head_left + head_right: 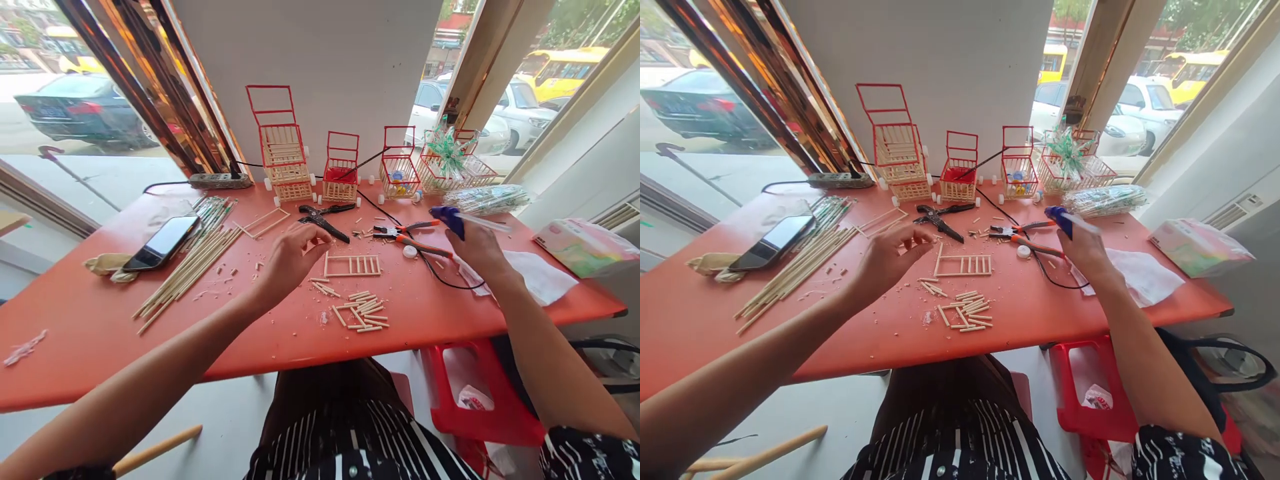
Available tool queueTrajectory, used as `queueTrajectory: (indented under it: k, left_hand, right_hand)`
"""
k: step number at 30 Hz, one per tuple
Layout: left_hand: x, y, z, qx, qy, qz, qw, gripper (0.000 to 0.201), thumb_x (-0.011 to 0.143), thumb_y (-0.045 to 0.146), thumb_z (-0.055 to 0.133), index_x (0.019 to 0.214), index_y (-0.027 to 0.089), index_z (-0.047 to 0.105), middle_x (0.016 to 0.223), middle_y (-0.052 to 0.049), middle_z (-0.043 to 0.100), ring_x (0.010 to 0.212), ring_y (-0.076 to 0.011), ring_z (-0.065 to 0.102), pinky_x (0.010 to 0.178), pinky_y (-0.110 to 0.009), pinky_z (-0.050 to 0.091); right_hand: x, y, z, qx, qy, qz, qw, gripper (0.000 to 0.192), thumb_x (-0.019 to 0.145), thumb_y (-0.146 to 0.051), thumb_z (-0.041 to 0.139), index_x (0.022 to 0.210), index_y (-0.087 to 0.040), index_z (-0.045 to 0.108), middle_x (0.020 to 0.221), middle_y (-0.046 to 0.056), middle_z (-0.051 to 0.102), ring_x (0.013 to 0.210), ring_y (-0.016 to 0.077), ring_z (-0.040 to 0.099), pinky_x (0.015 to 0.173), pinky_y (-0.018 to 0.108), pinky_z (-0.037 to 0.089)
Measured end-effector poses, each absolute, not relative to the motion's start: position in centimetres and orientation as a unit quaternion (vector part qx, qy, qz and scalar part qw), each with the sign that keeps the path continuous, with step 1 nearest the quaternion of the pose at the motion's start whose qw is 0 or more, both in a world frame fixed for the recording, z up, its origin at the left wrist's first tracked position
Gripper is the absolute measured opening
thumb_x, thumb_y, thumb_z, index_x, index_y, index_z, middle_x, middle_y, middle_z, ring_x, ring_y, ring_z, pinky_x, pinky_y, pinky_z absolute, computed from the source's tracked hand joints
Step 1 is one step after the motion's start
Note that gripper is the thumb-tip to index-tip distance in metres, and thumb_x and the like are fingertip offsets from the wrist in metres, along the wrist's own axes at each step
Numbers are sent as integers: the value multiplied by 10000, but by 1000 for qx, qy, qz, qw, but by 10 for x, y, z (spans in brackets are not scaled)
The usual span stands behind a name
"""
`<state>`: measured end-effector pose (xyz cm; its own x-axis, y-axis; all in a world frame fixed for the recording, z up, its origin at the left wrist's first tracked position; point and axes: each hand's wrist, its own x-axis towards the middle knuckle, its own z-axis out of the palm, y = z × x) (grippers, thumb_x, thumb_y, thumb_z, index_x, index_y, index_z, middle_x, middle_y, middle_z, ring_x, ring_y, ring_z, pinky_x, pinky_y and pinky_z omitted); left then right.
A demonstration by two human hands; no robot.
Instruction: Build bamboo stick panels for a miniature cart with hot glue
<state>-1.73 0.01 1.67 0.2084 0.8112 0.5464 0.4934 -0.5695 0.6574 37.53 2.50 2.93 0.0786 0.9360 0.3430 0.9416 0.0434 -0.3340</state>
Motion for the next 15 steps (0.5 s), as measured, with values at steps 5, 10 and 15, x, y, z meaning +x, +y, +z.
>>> queueTrajectory:
  k: [5, 10, 15]
  left_hand:
    - [4, 20, 16, 618, 379, 547, 418, 323, 760, 443, 852, 870, 166, 729, 824, -48, 768, 751, -160, 673, 736, -292, 491]
    - [20, 32, -2, 492, 366, 583, 533, 516, 597, 516, 947, 882, 147, 725, 753, -35, 752, 608, -101, 562, 615, -258, 415]
    - [12, 32, -16, 476, 387, 581, 535, 504, 533, 514, 977, 784, 161, 718, 732, -16, 730, 668, -116, 600, 693, -273, 469]
  right_hand:
    - [348, 9, 47, -659, -636, 105, 387, 414, 992, -610, 546, 1037, -214, 656, 799, 88, 702, 720, 245, 677, 711, 385, 550]
    - [289, 1, 39, -514, -648, 298, 477, 542, 894, -706, 708, 1072, -195, 687, 919, 69, 727, 668, 153, 596, 607, 298, 505]
    - [260, -7, 20, -447, -680, 363, 454, 471, 942, -666, 688, 1035, -204, 699, 859, 54, 679, 692, 168, 574, 619, 315, 496]
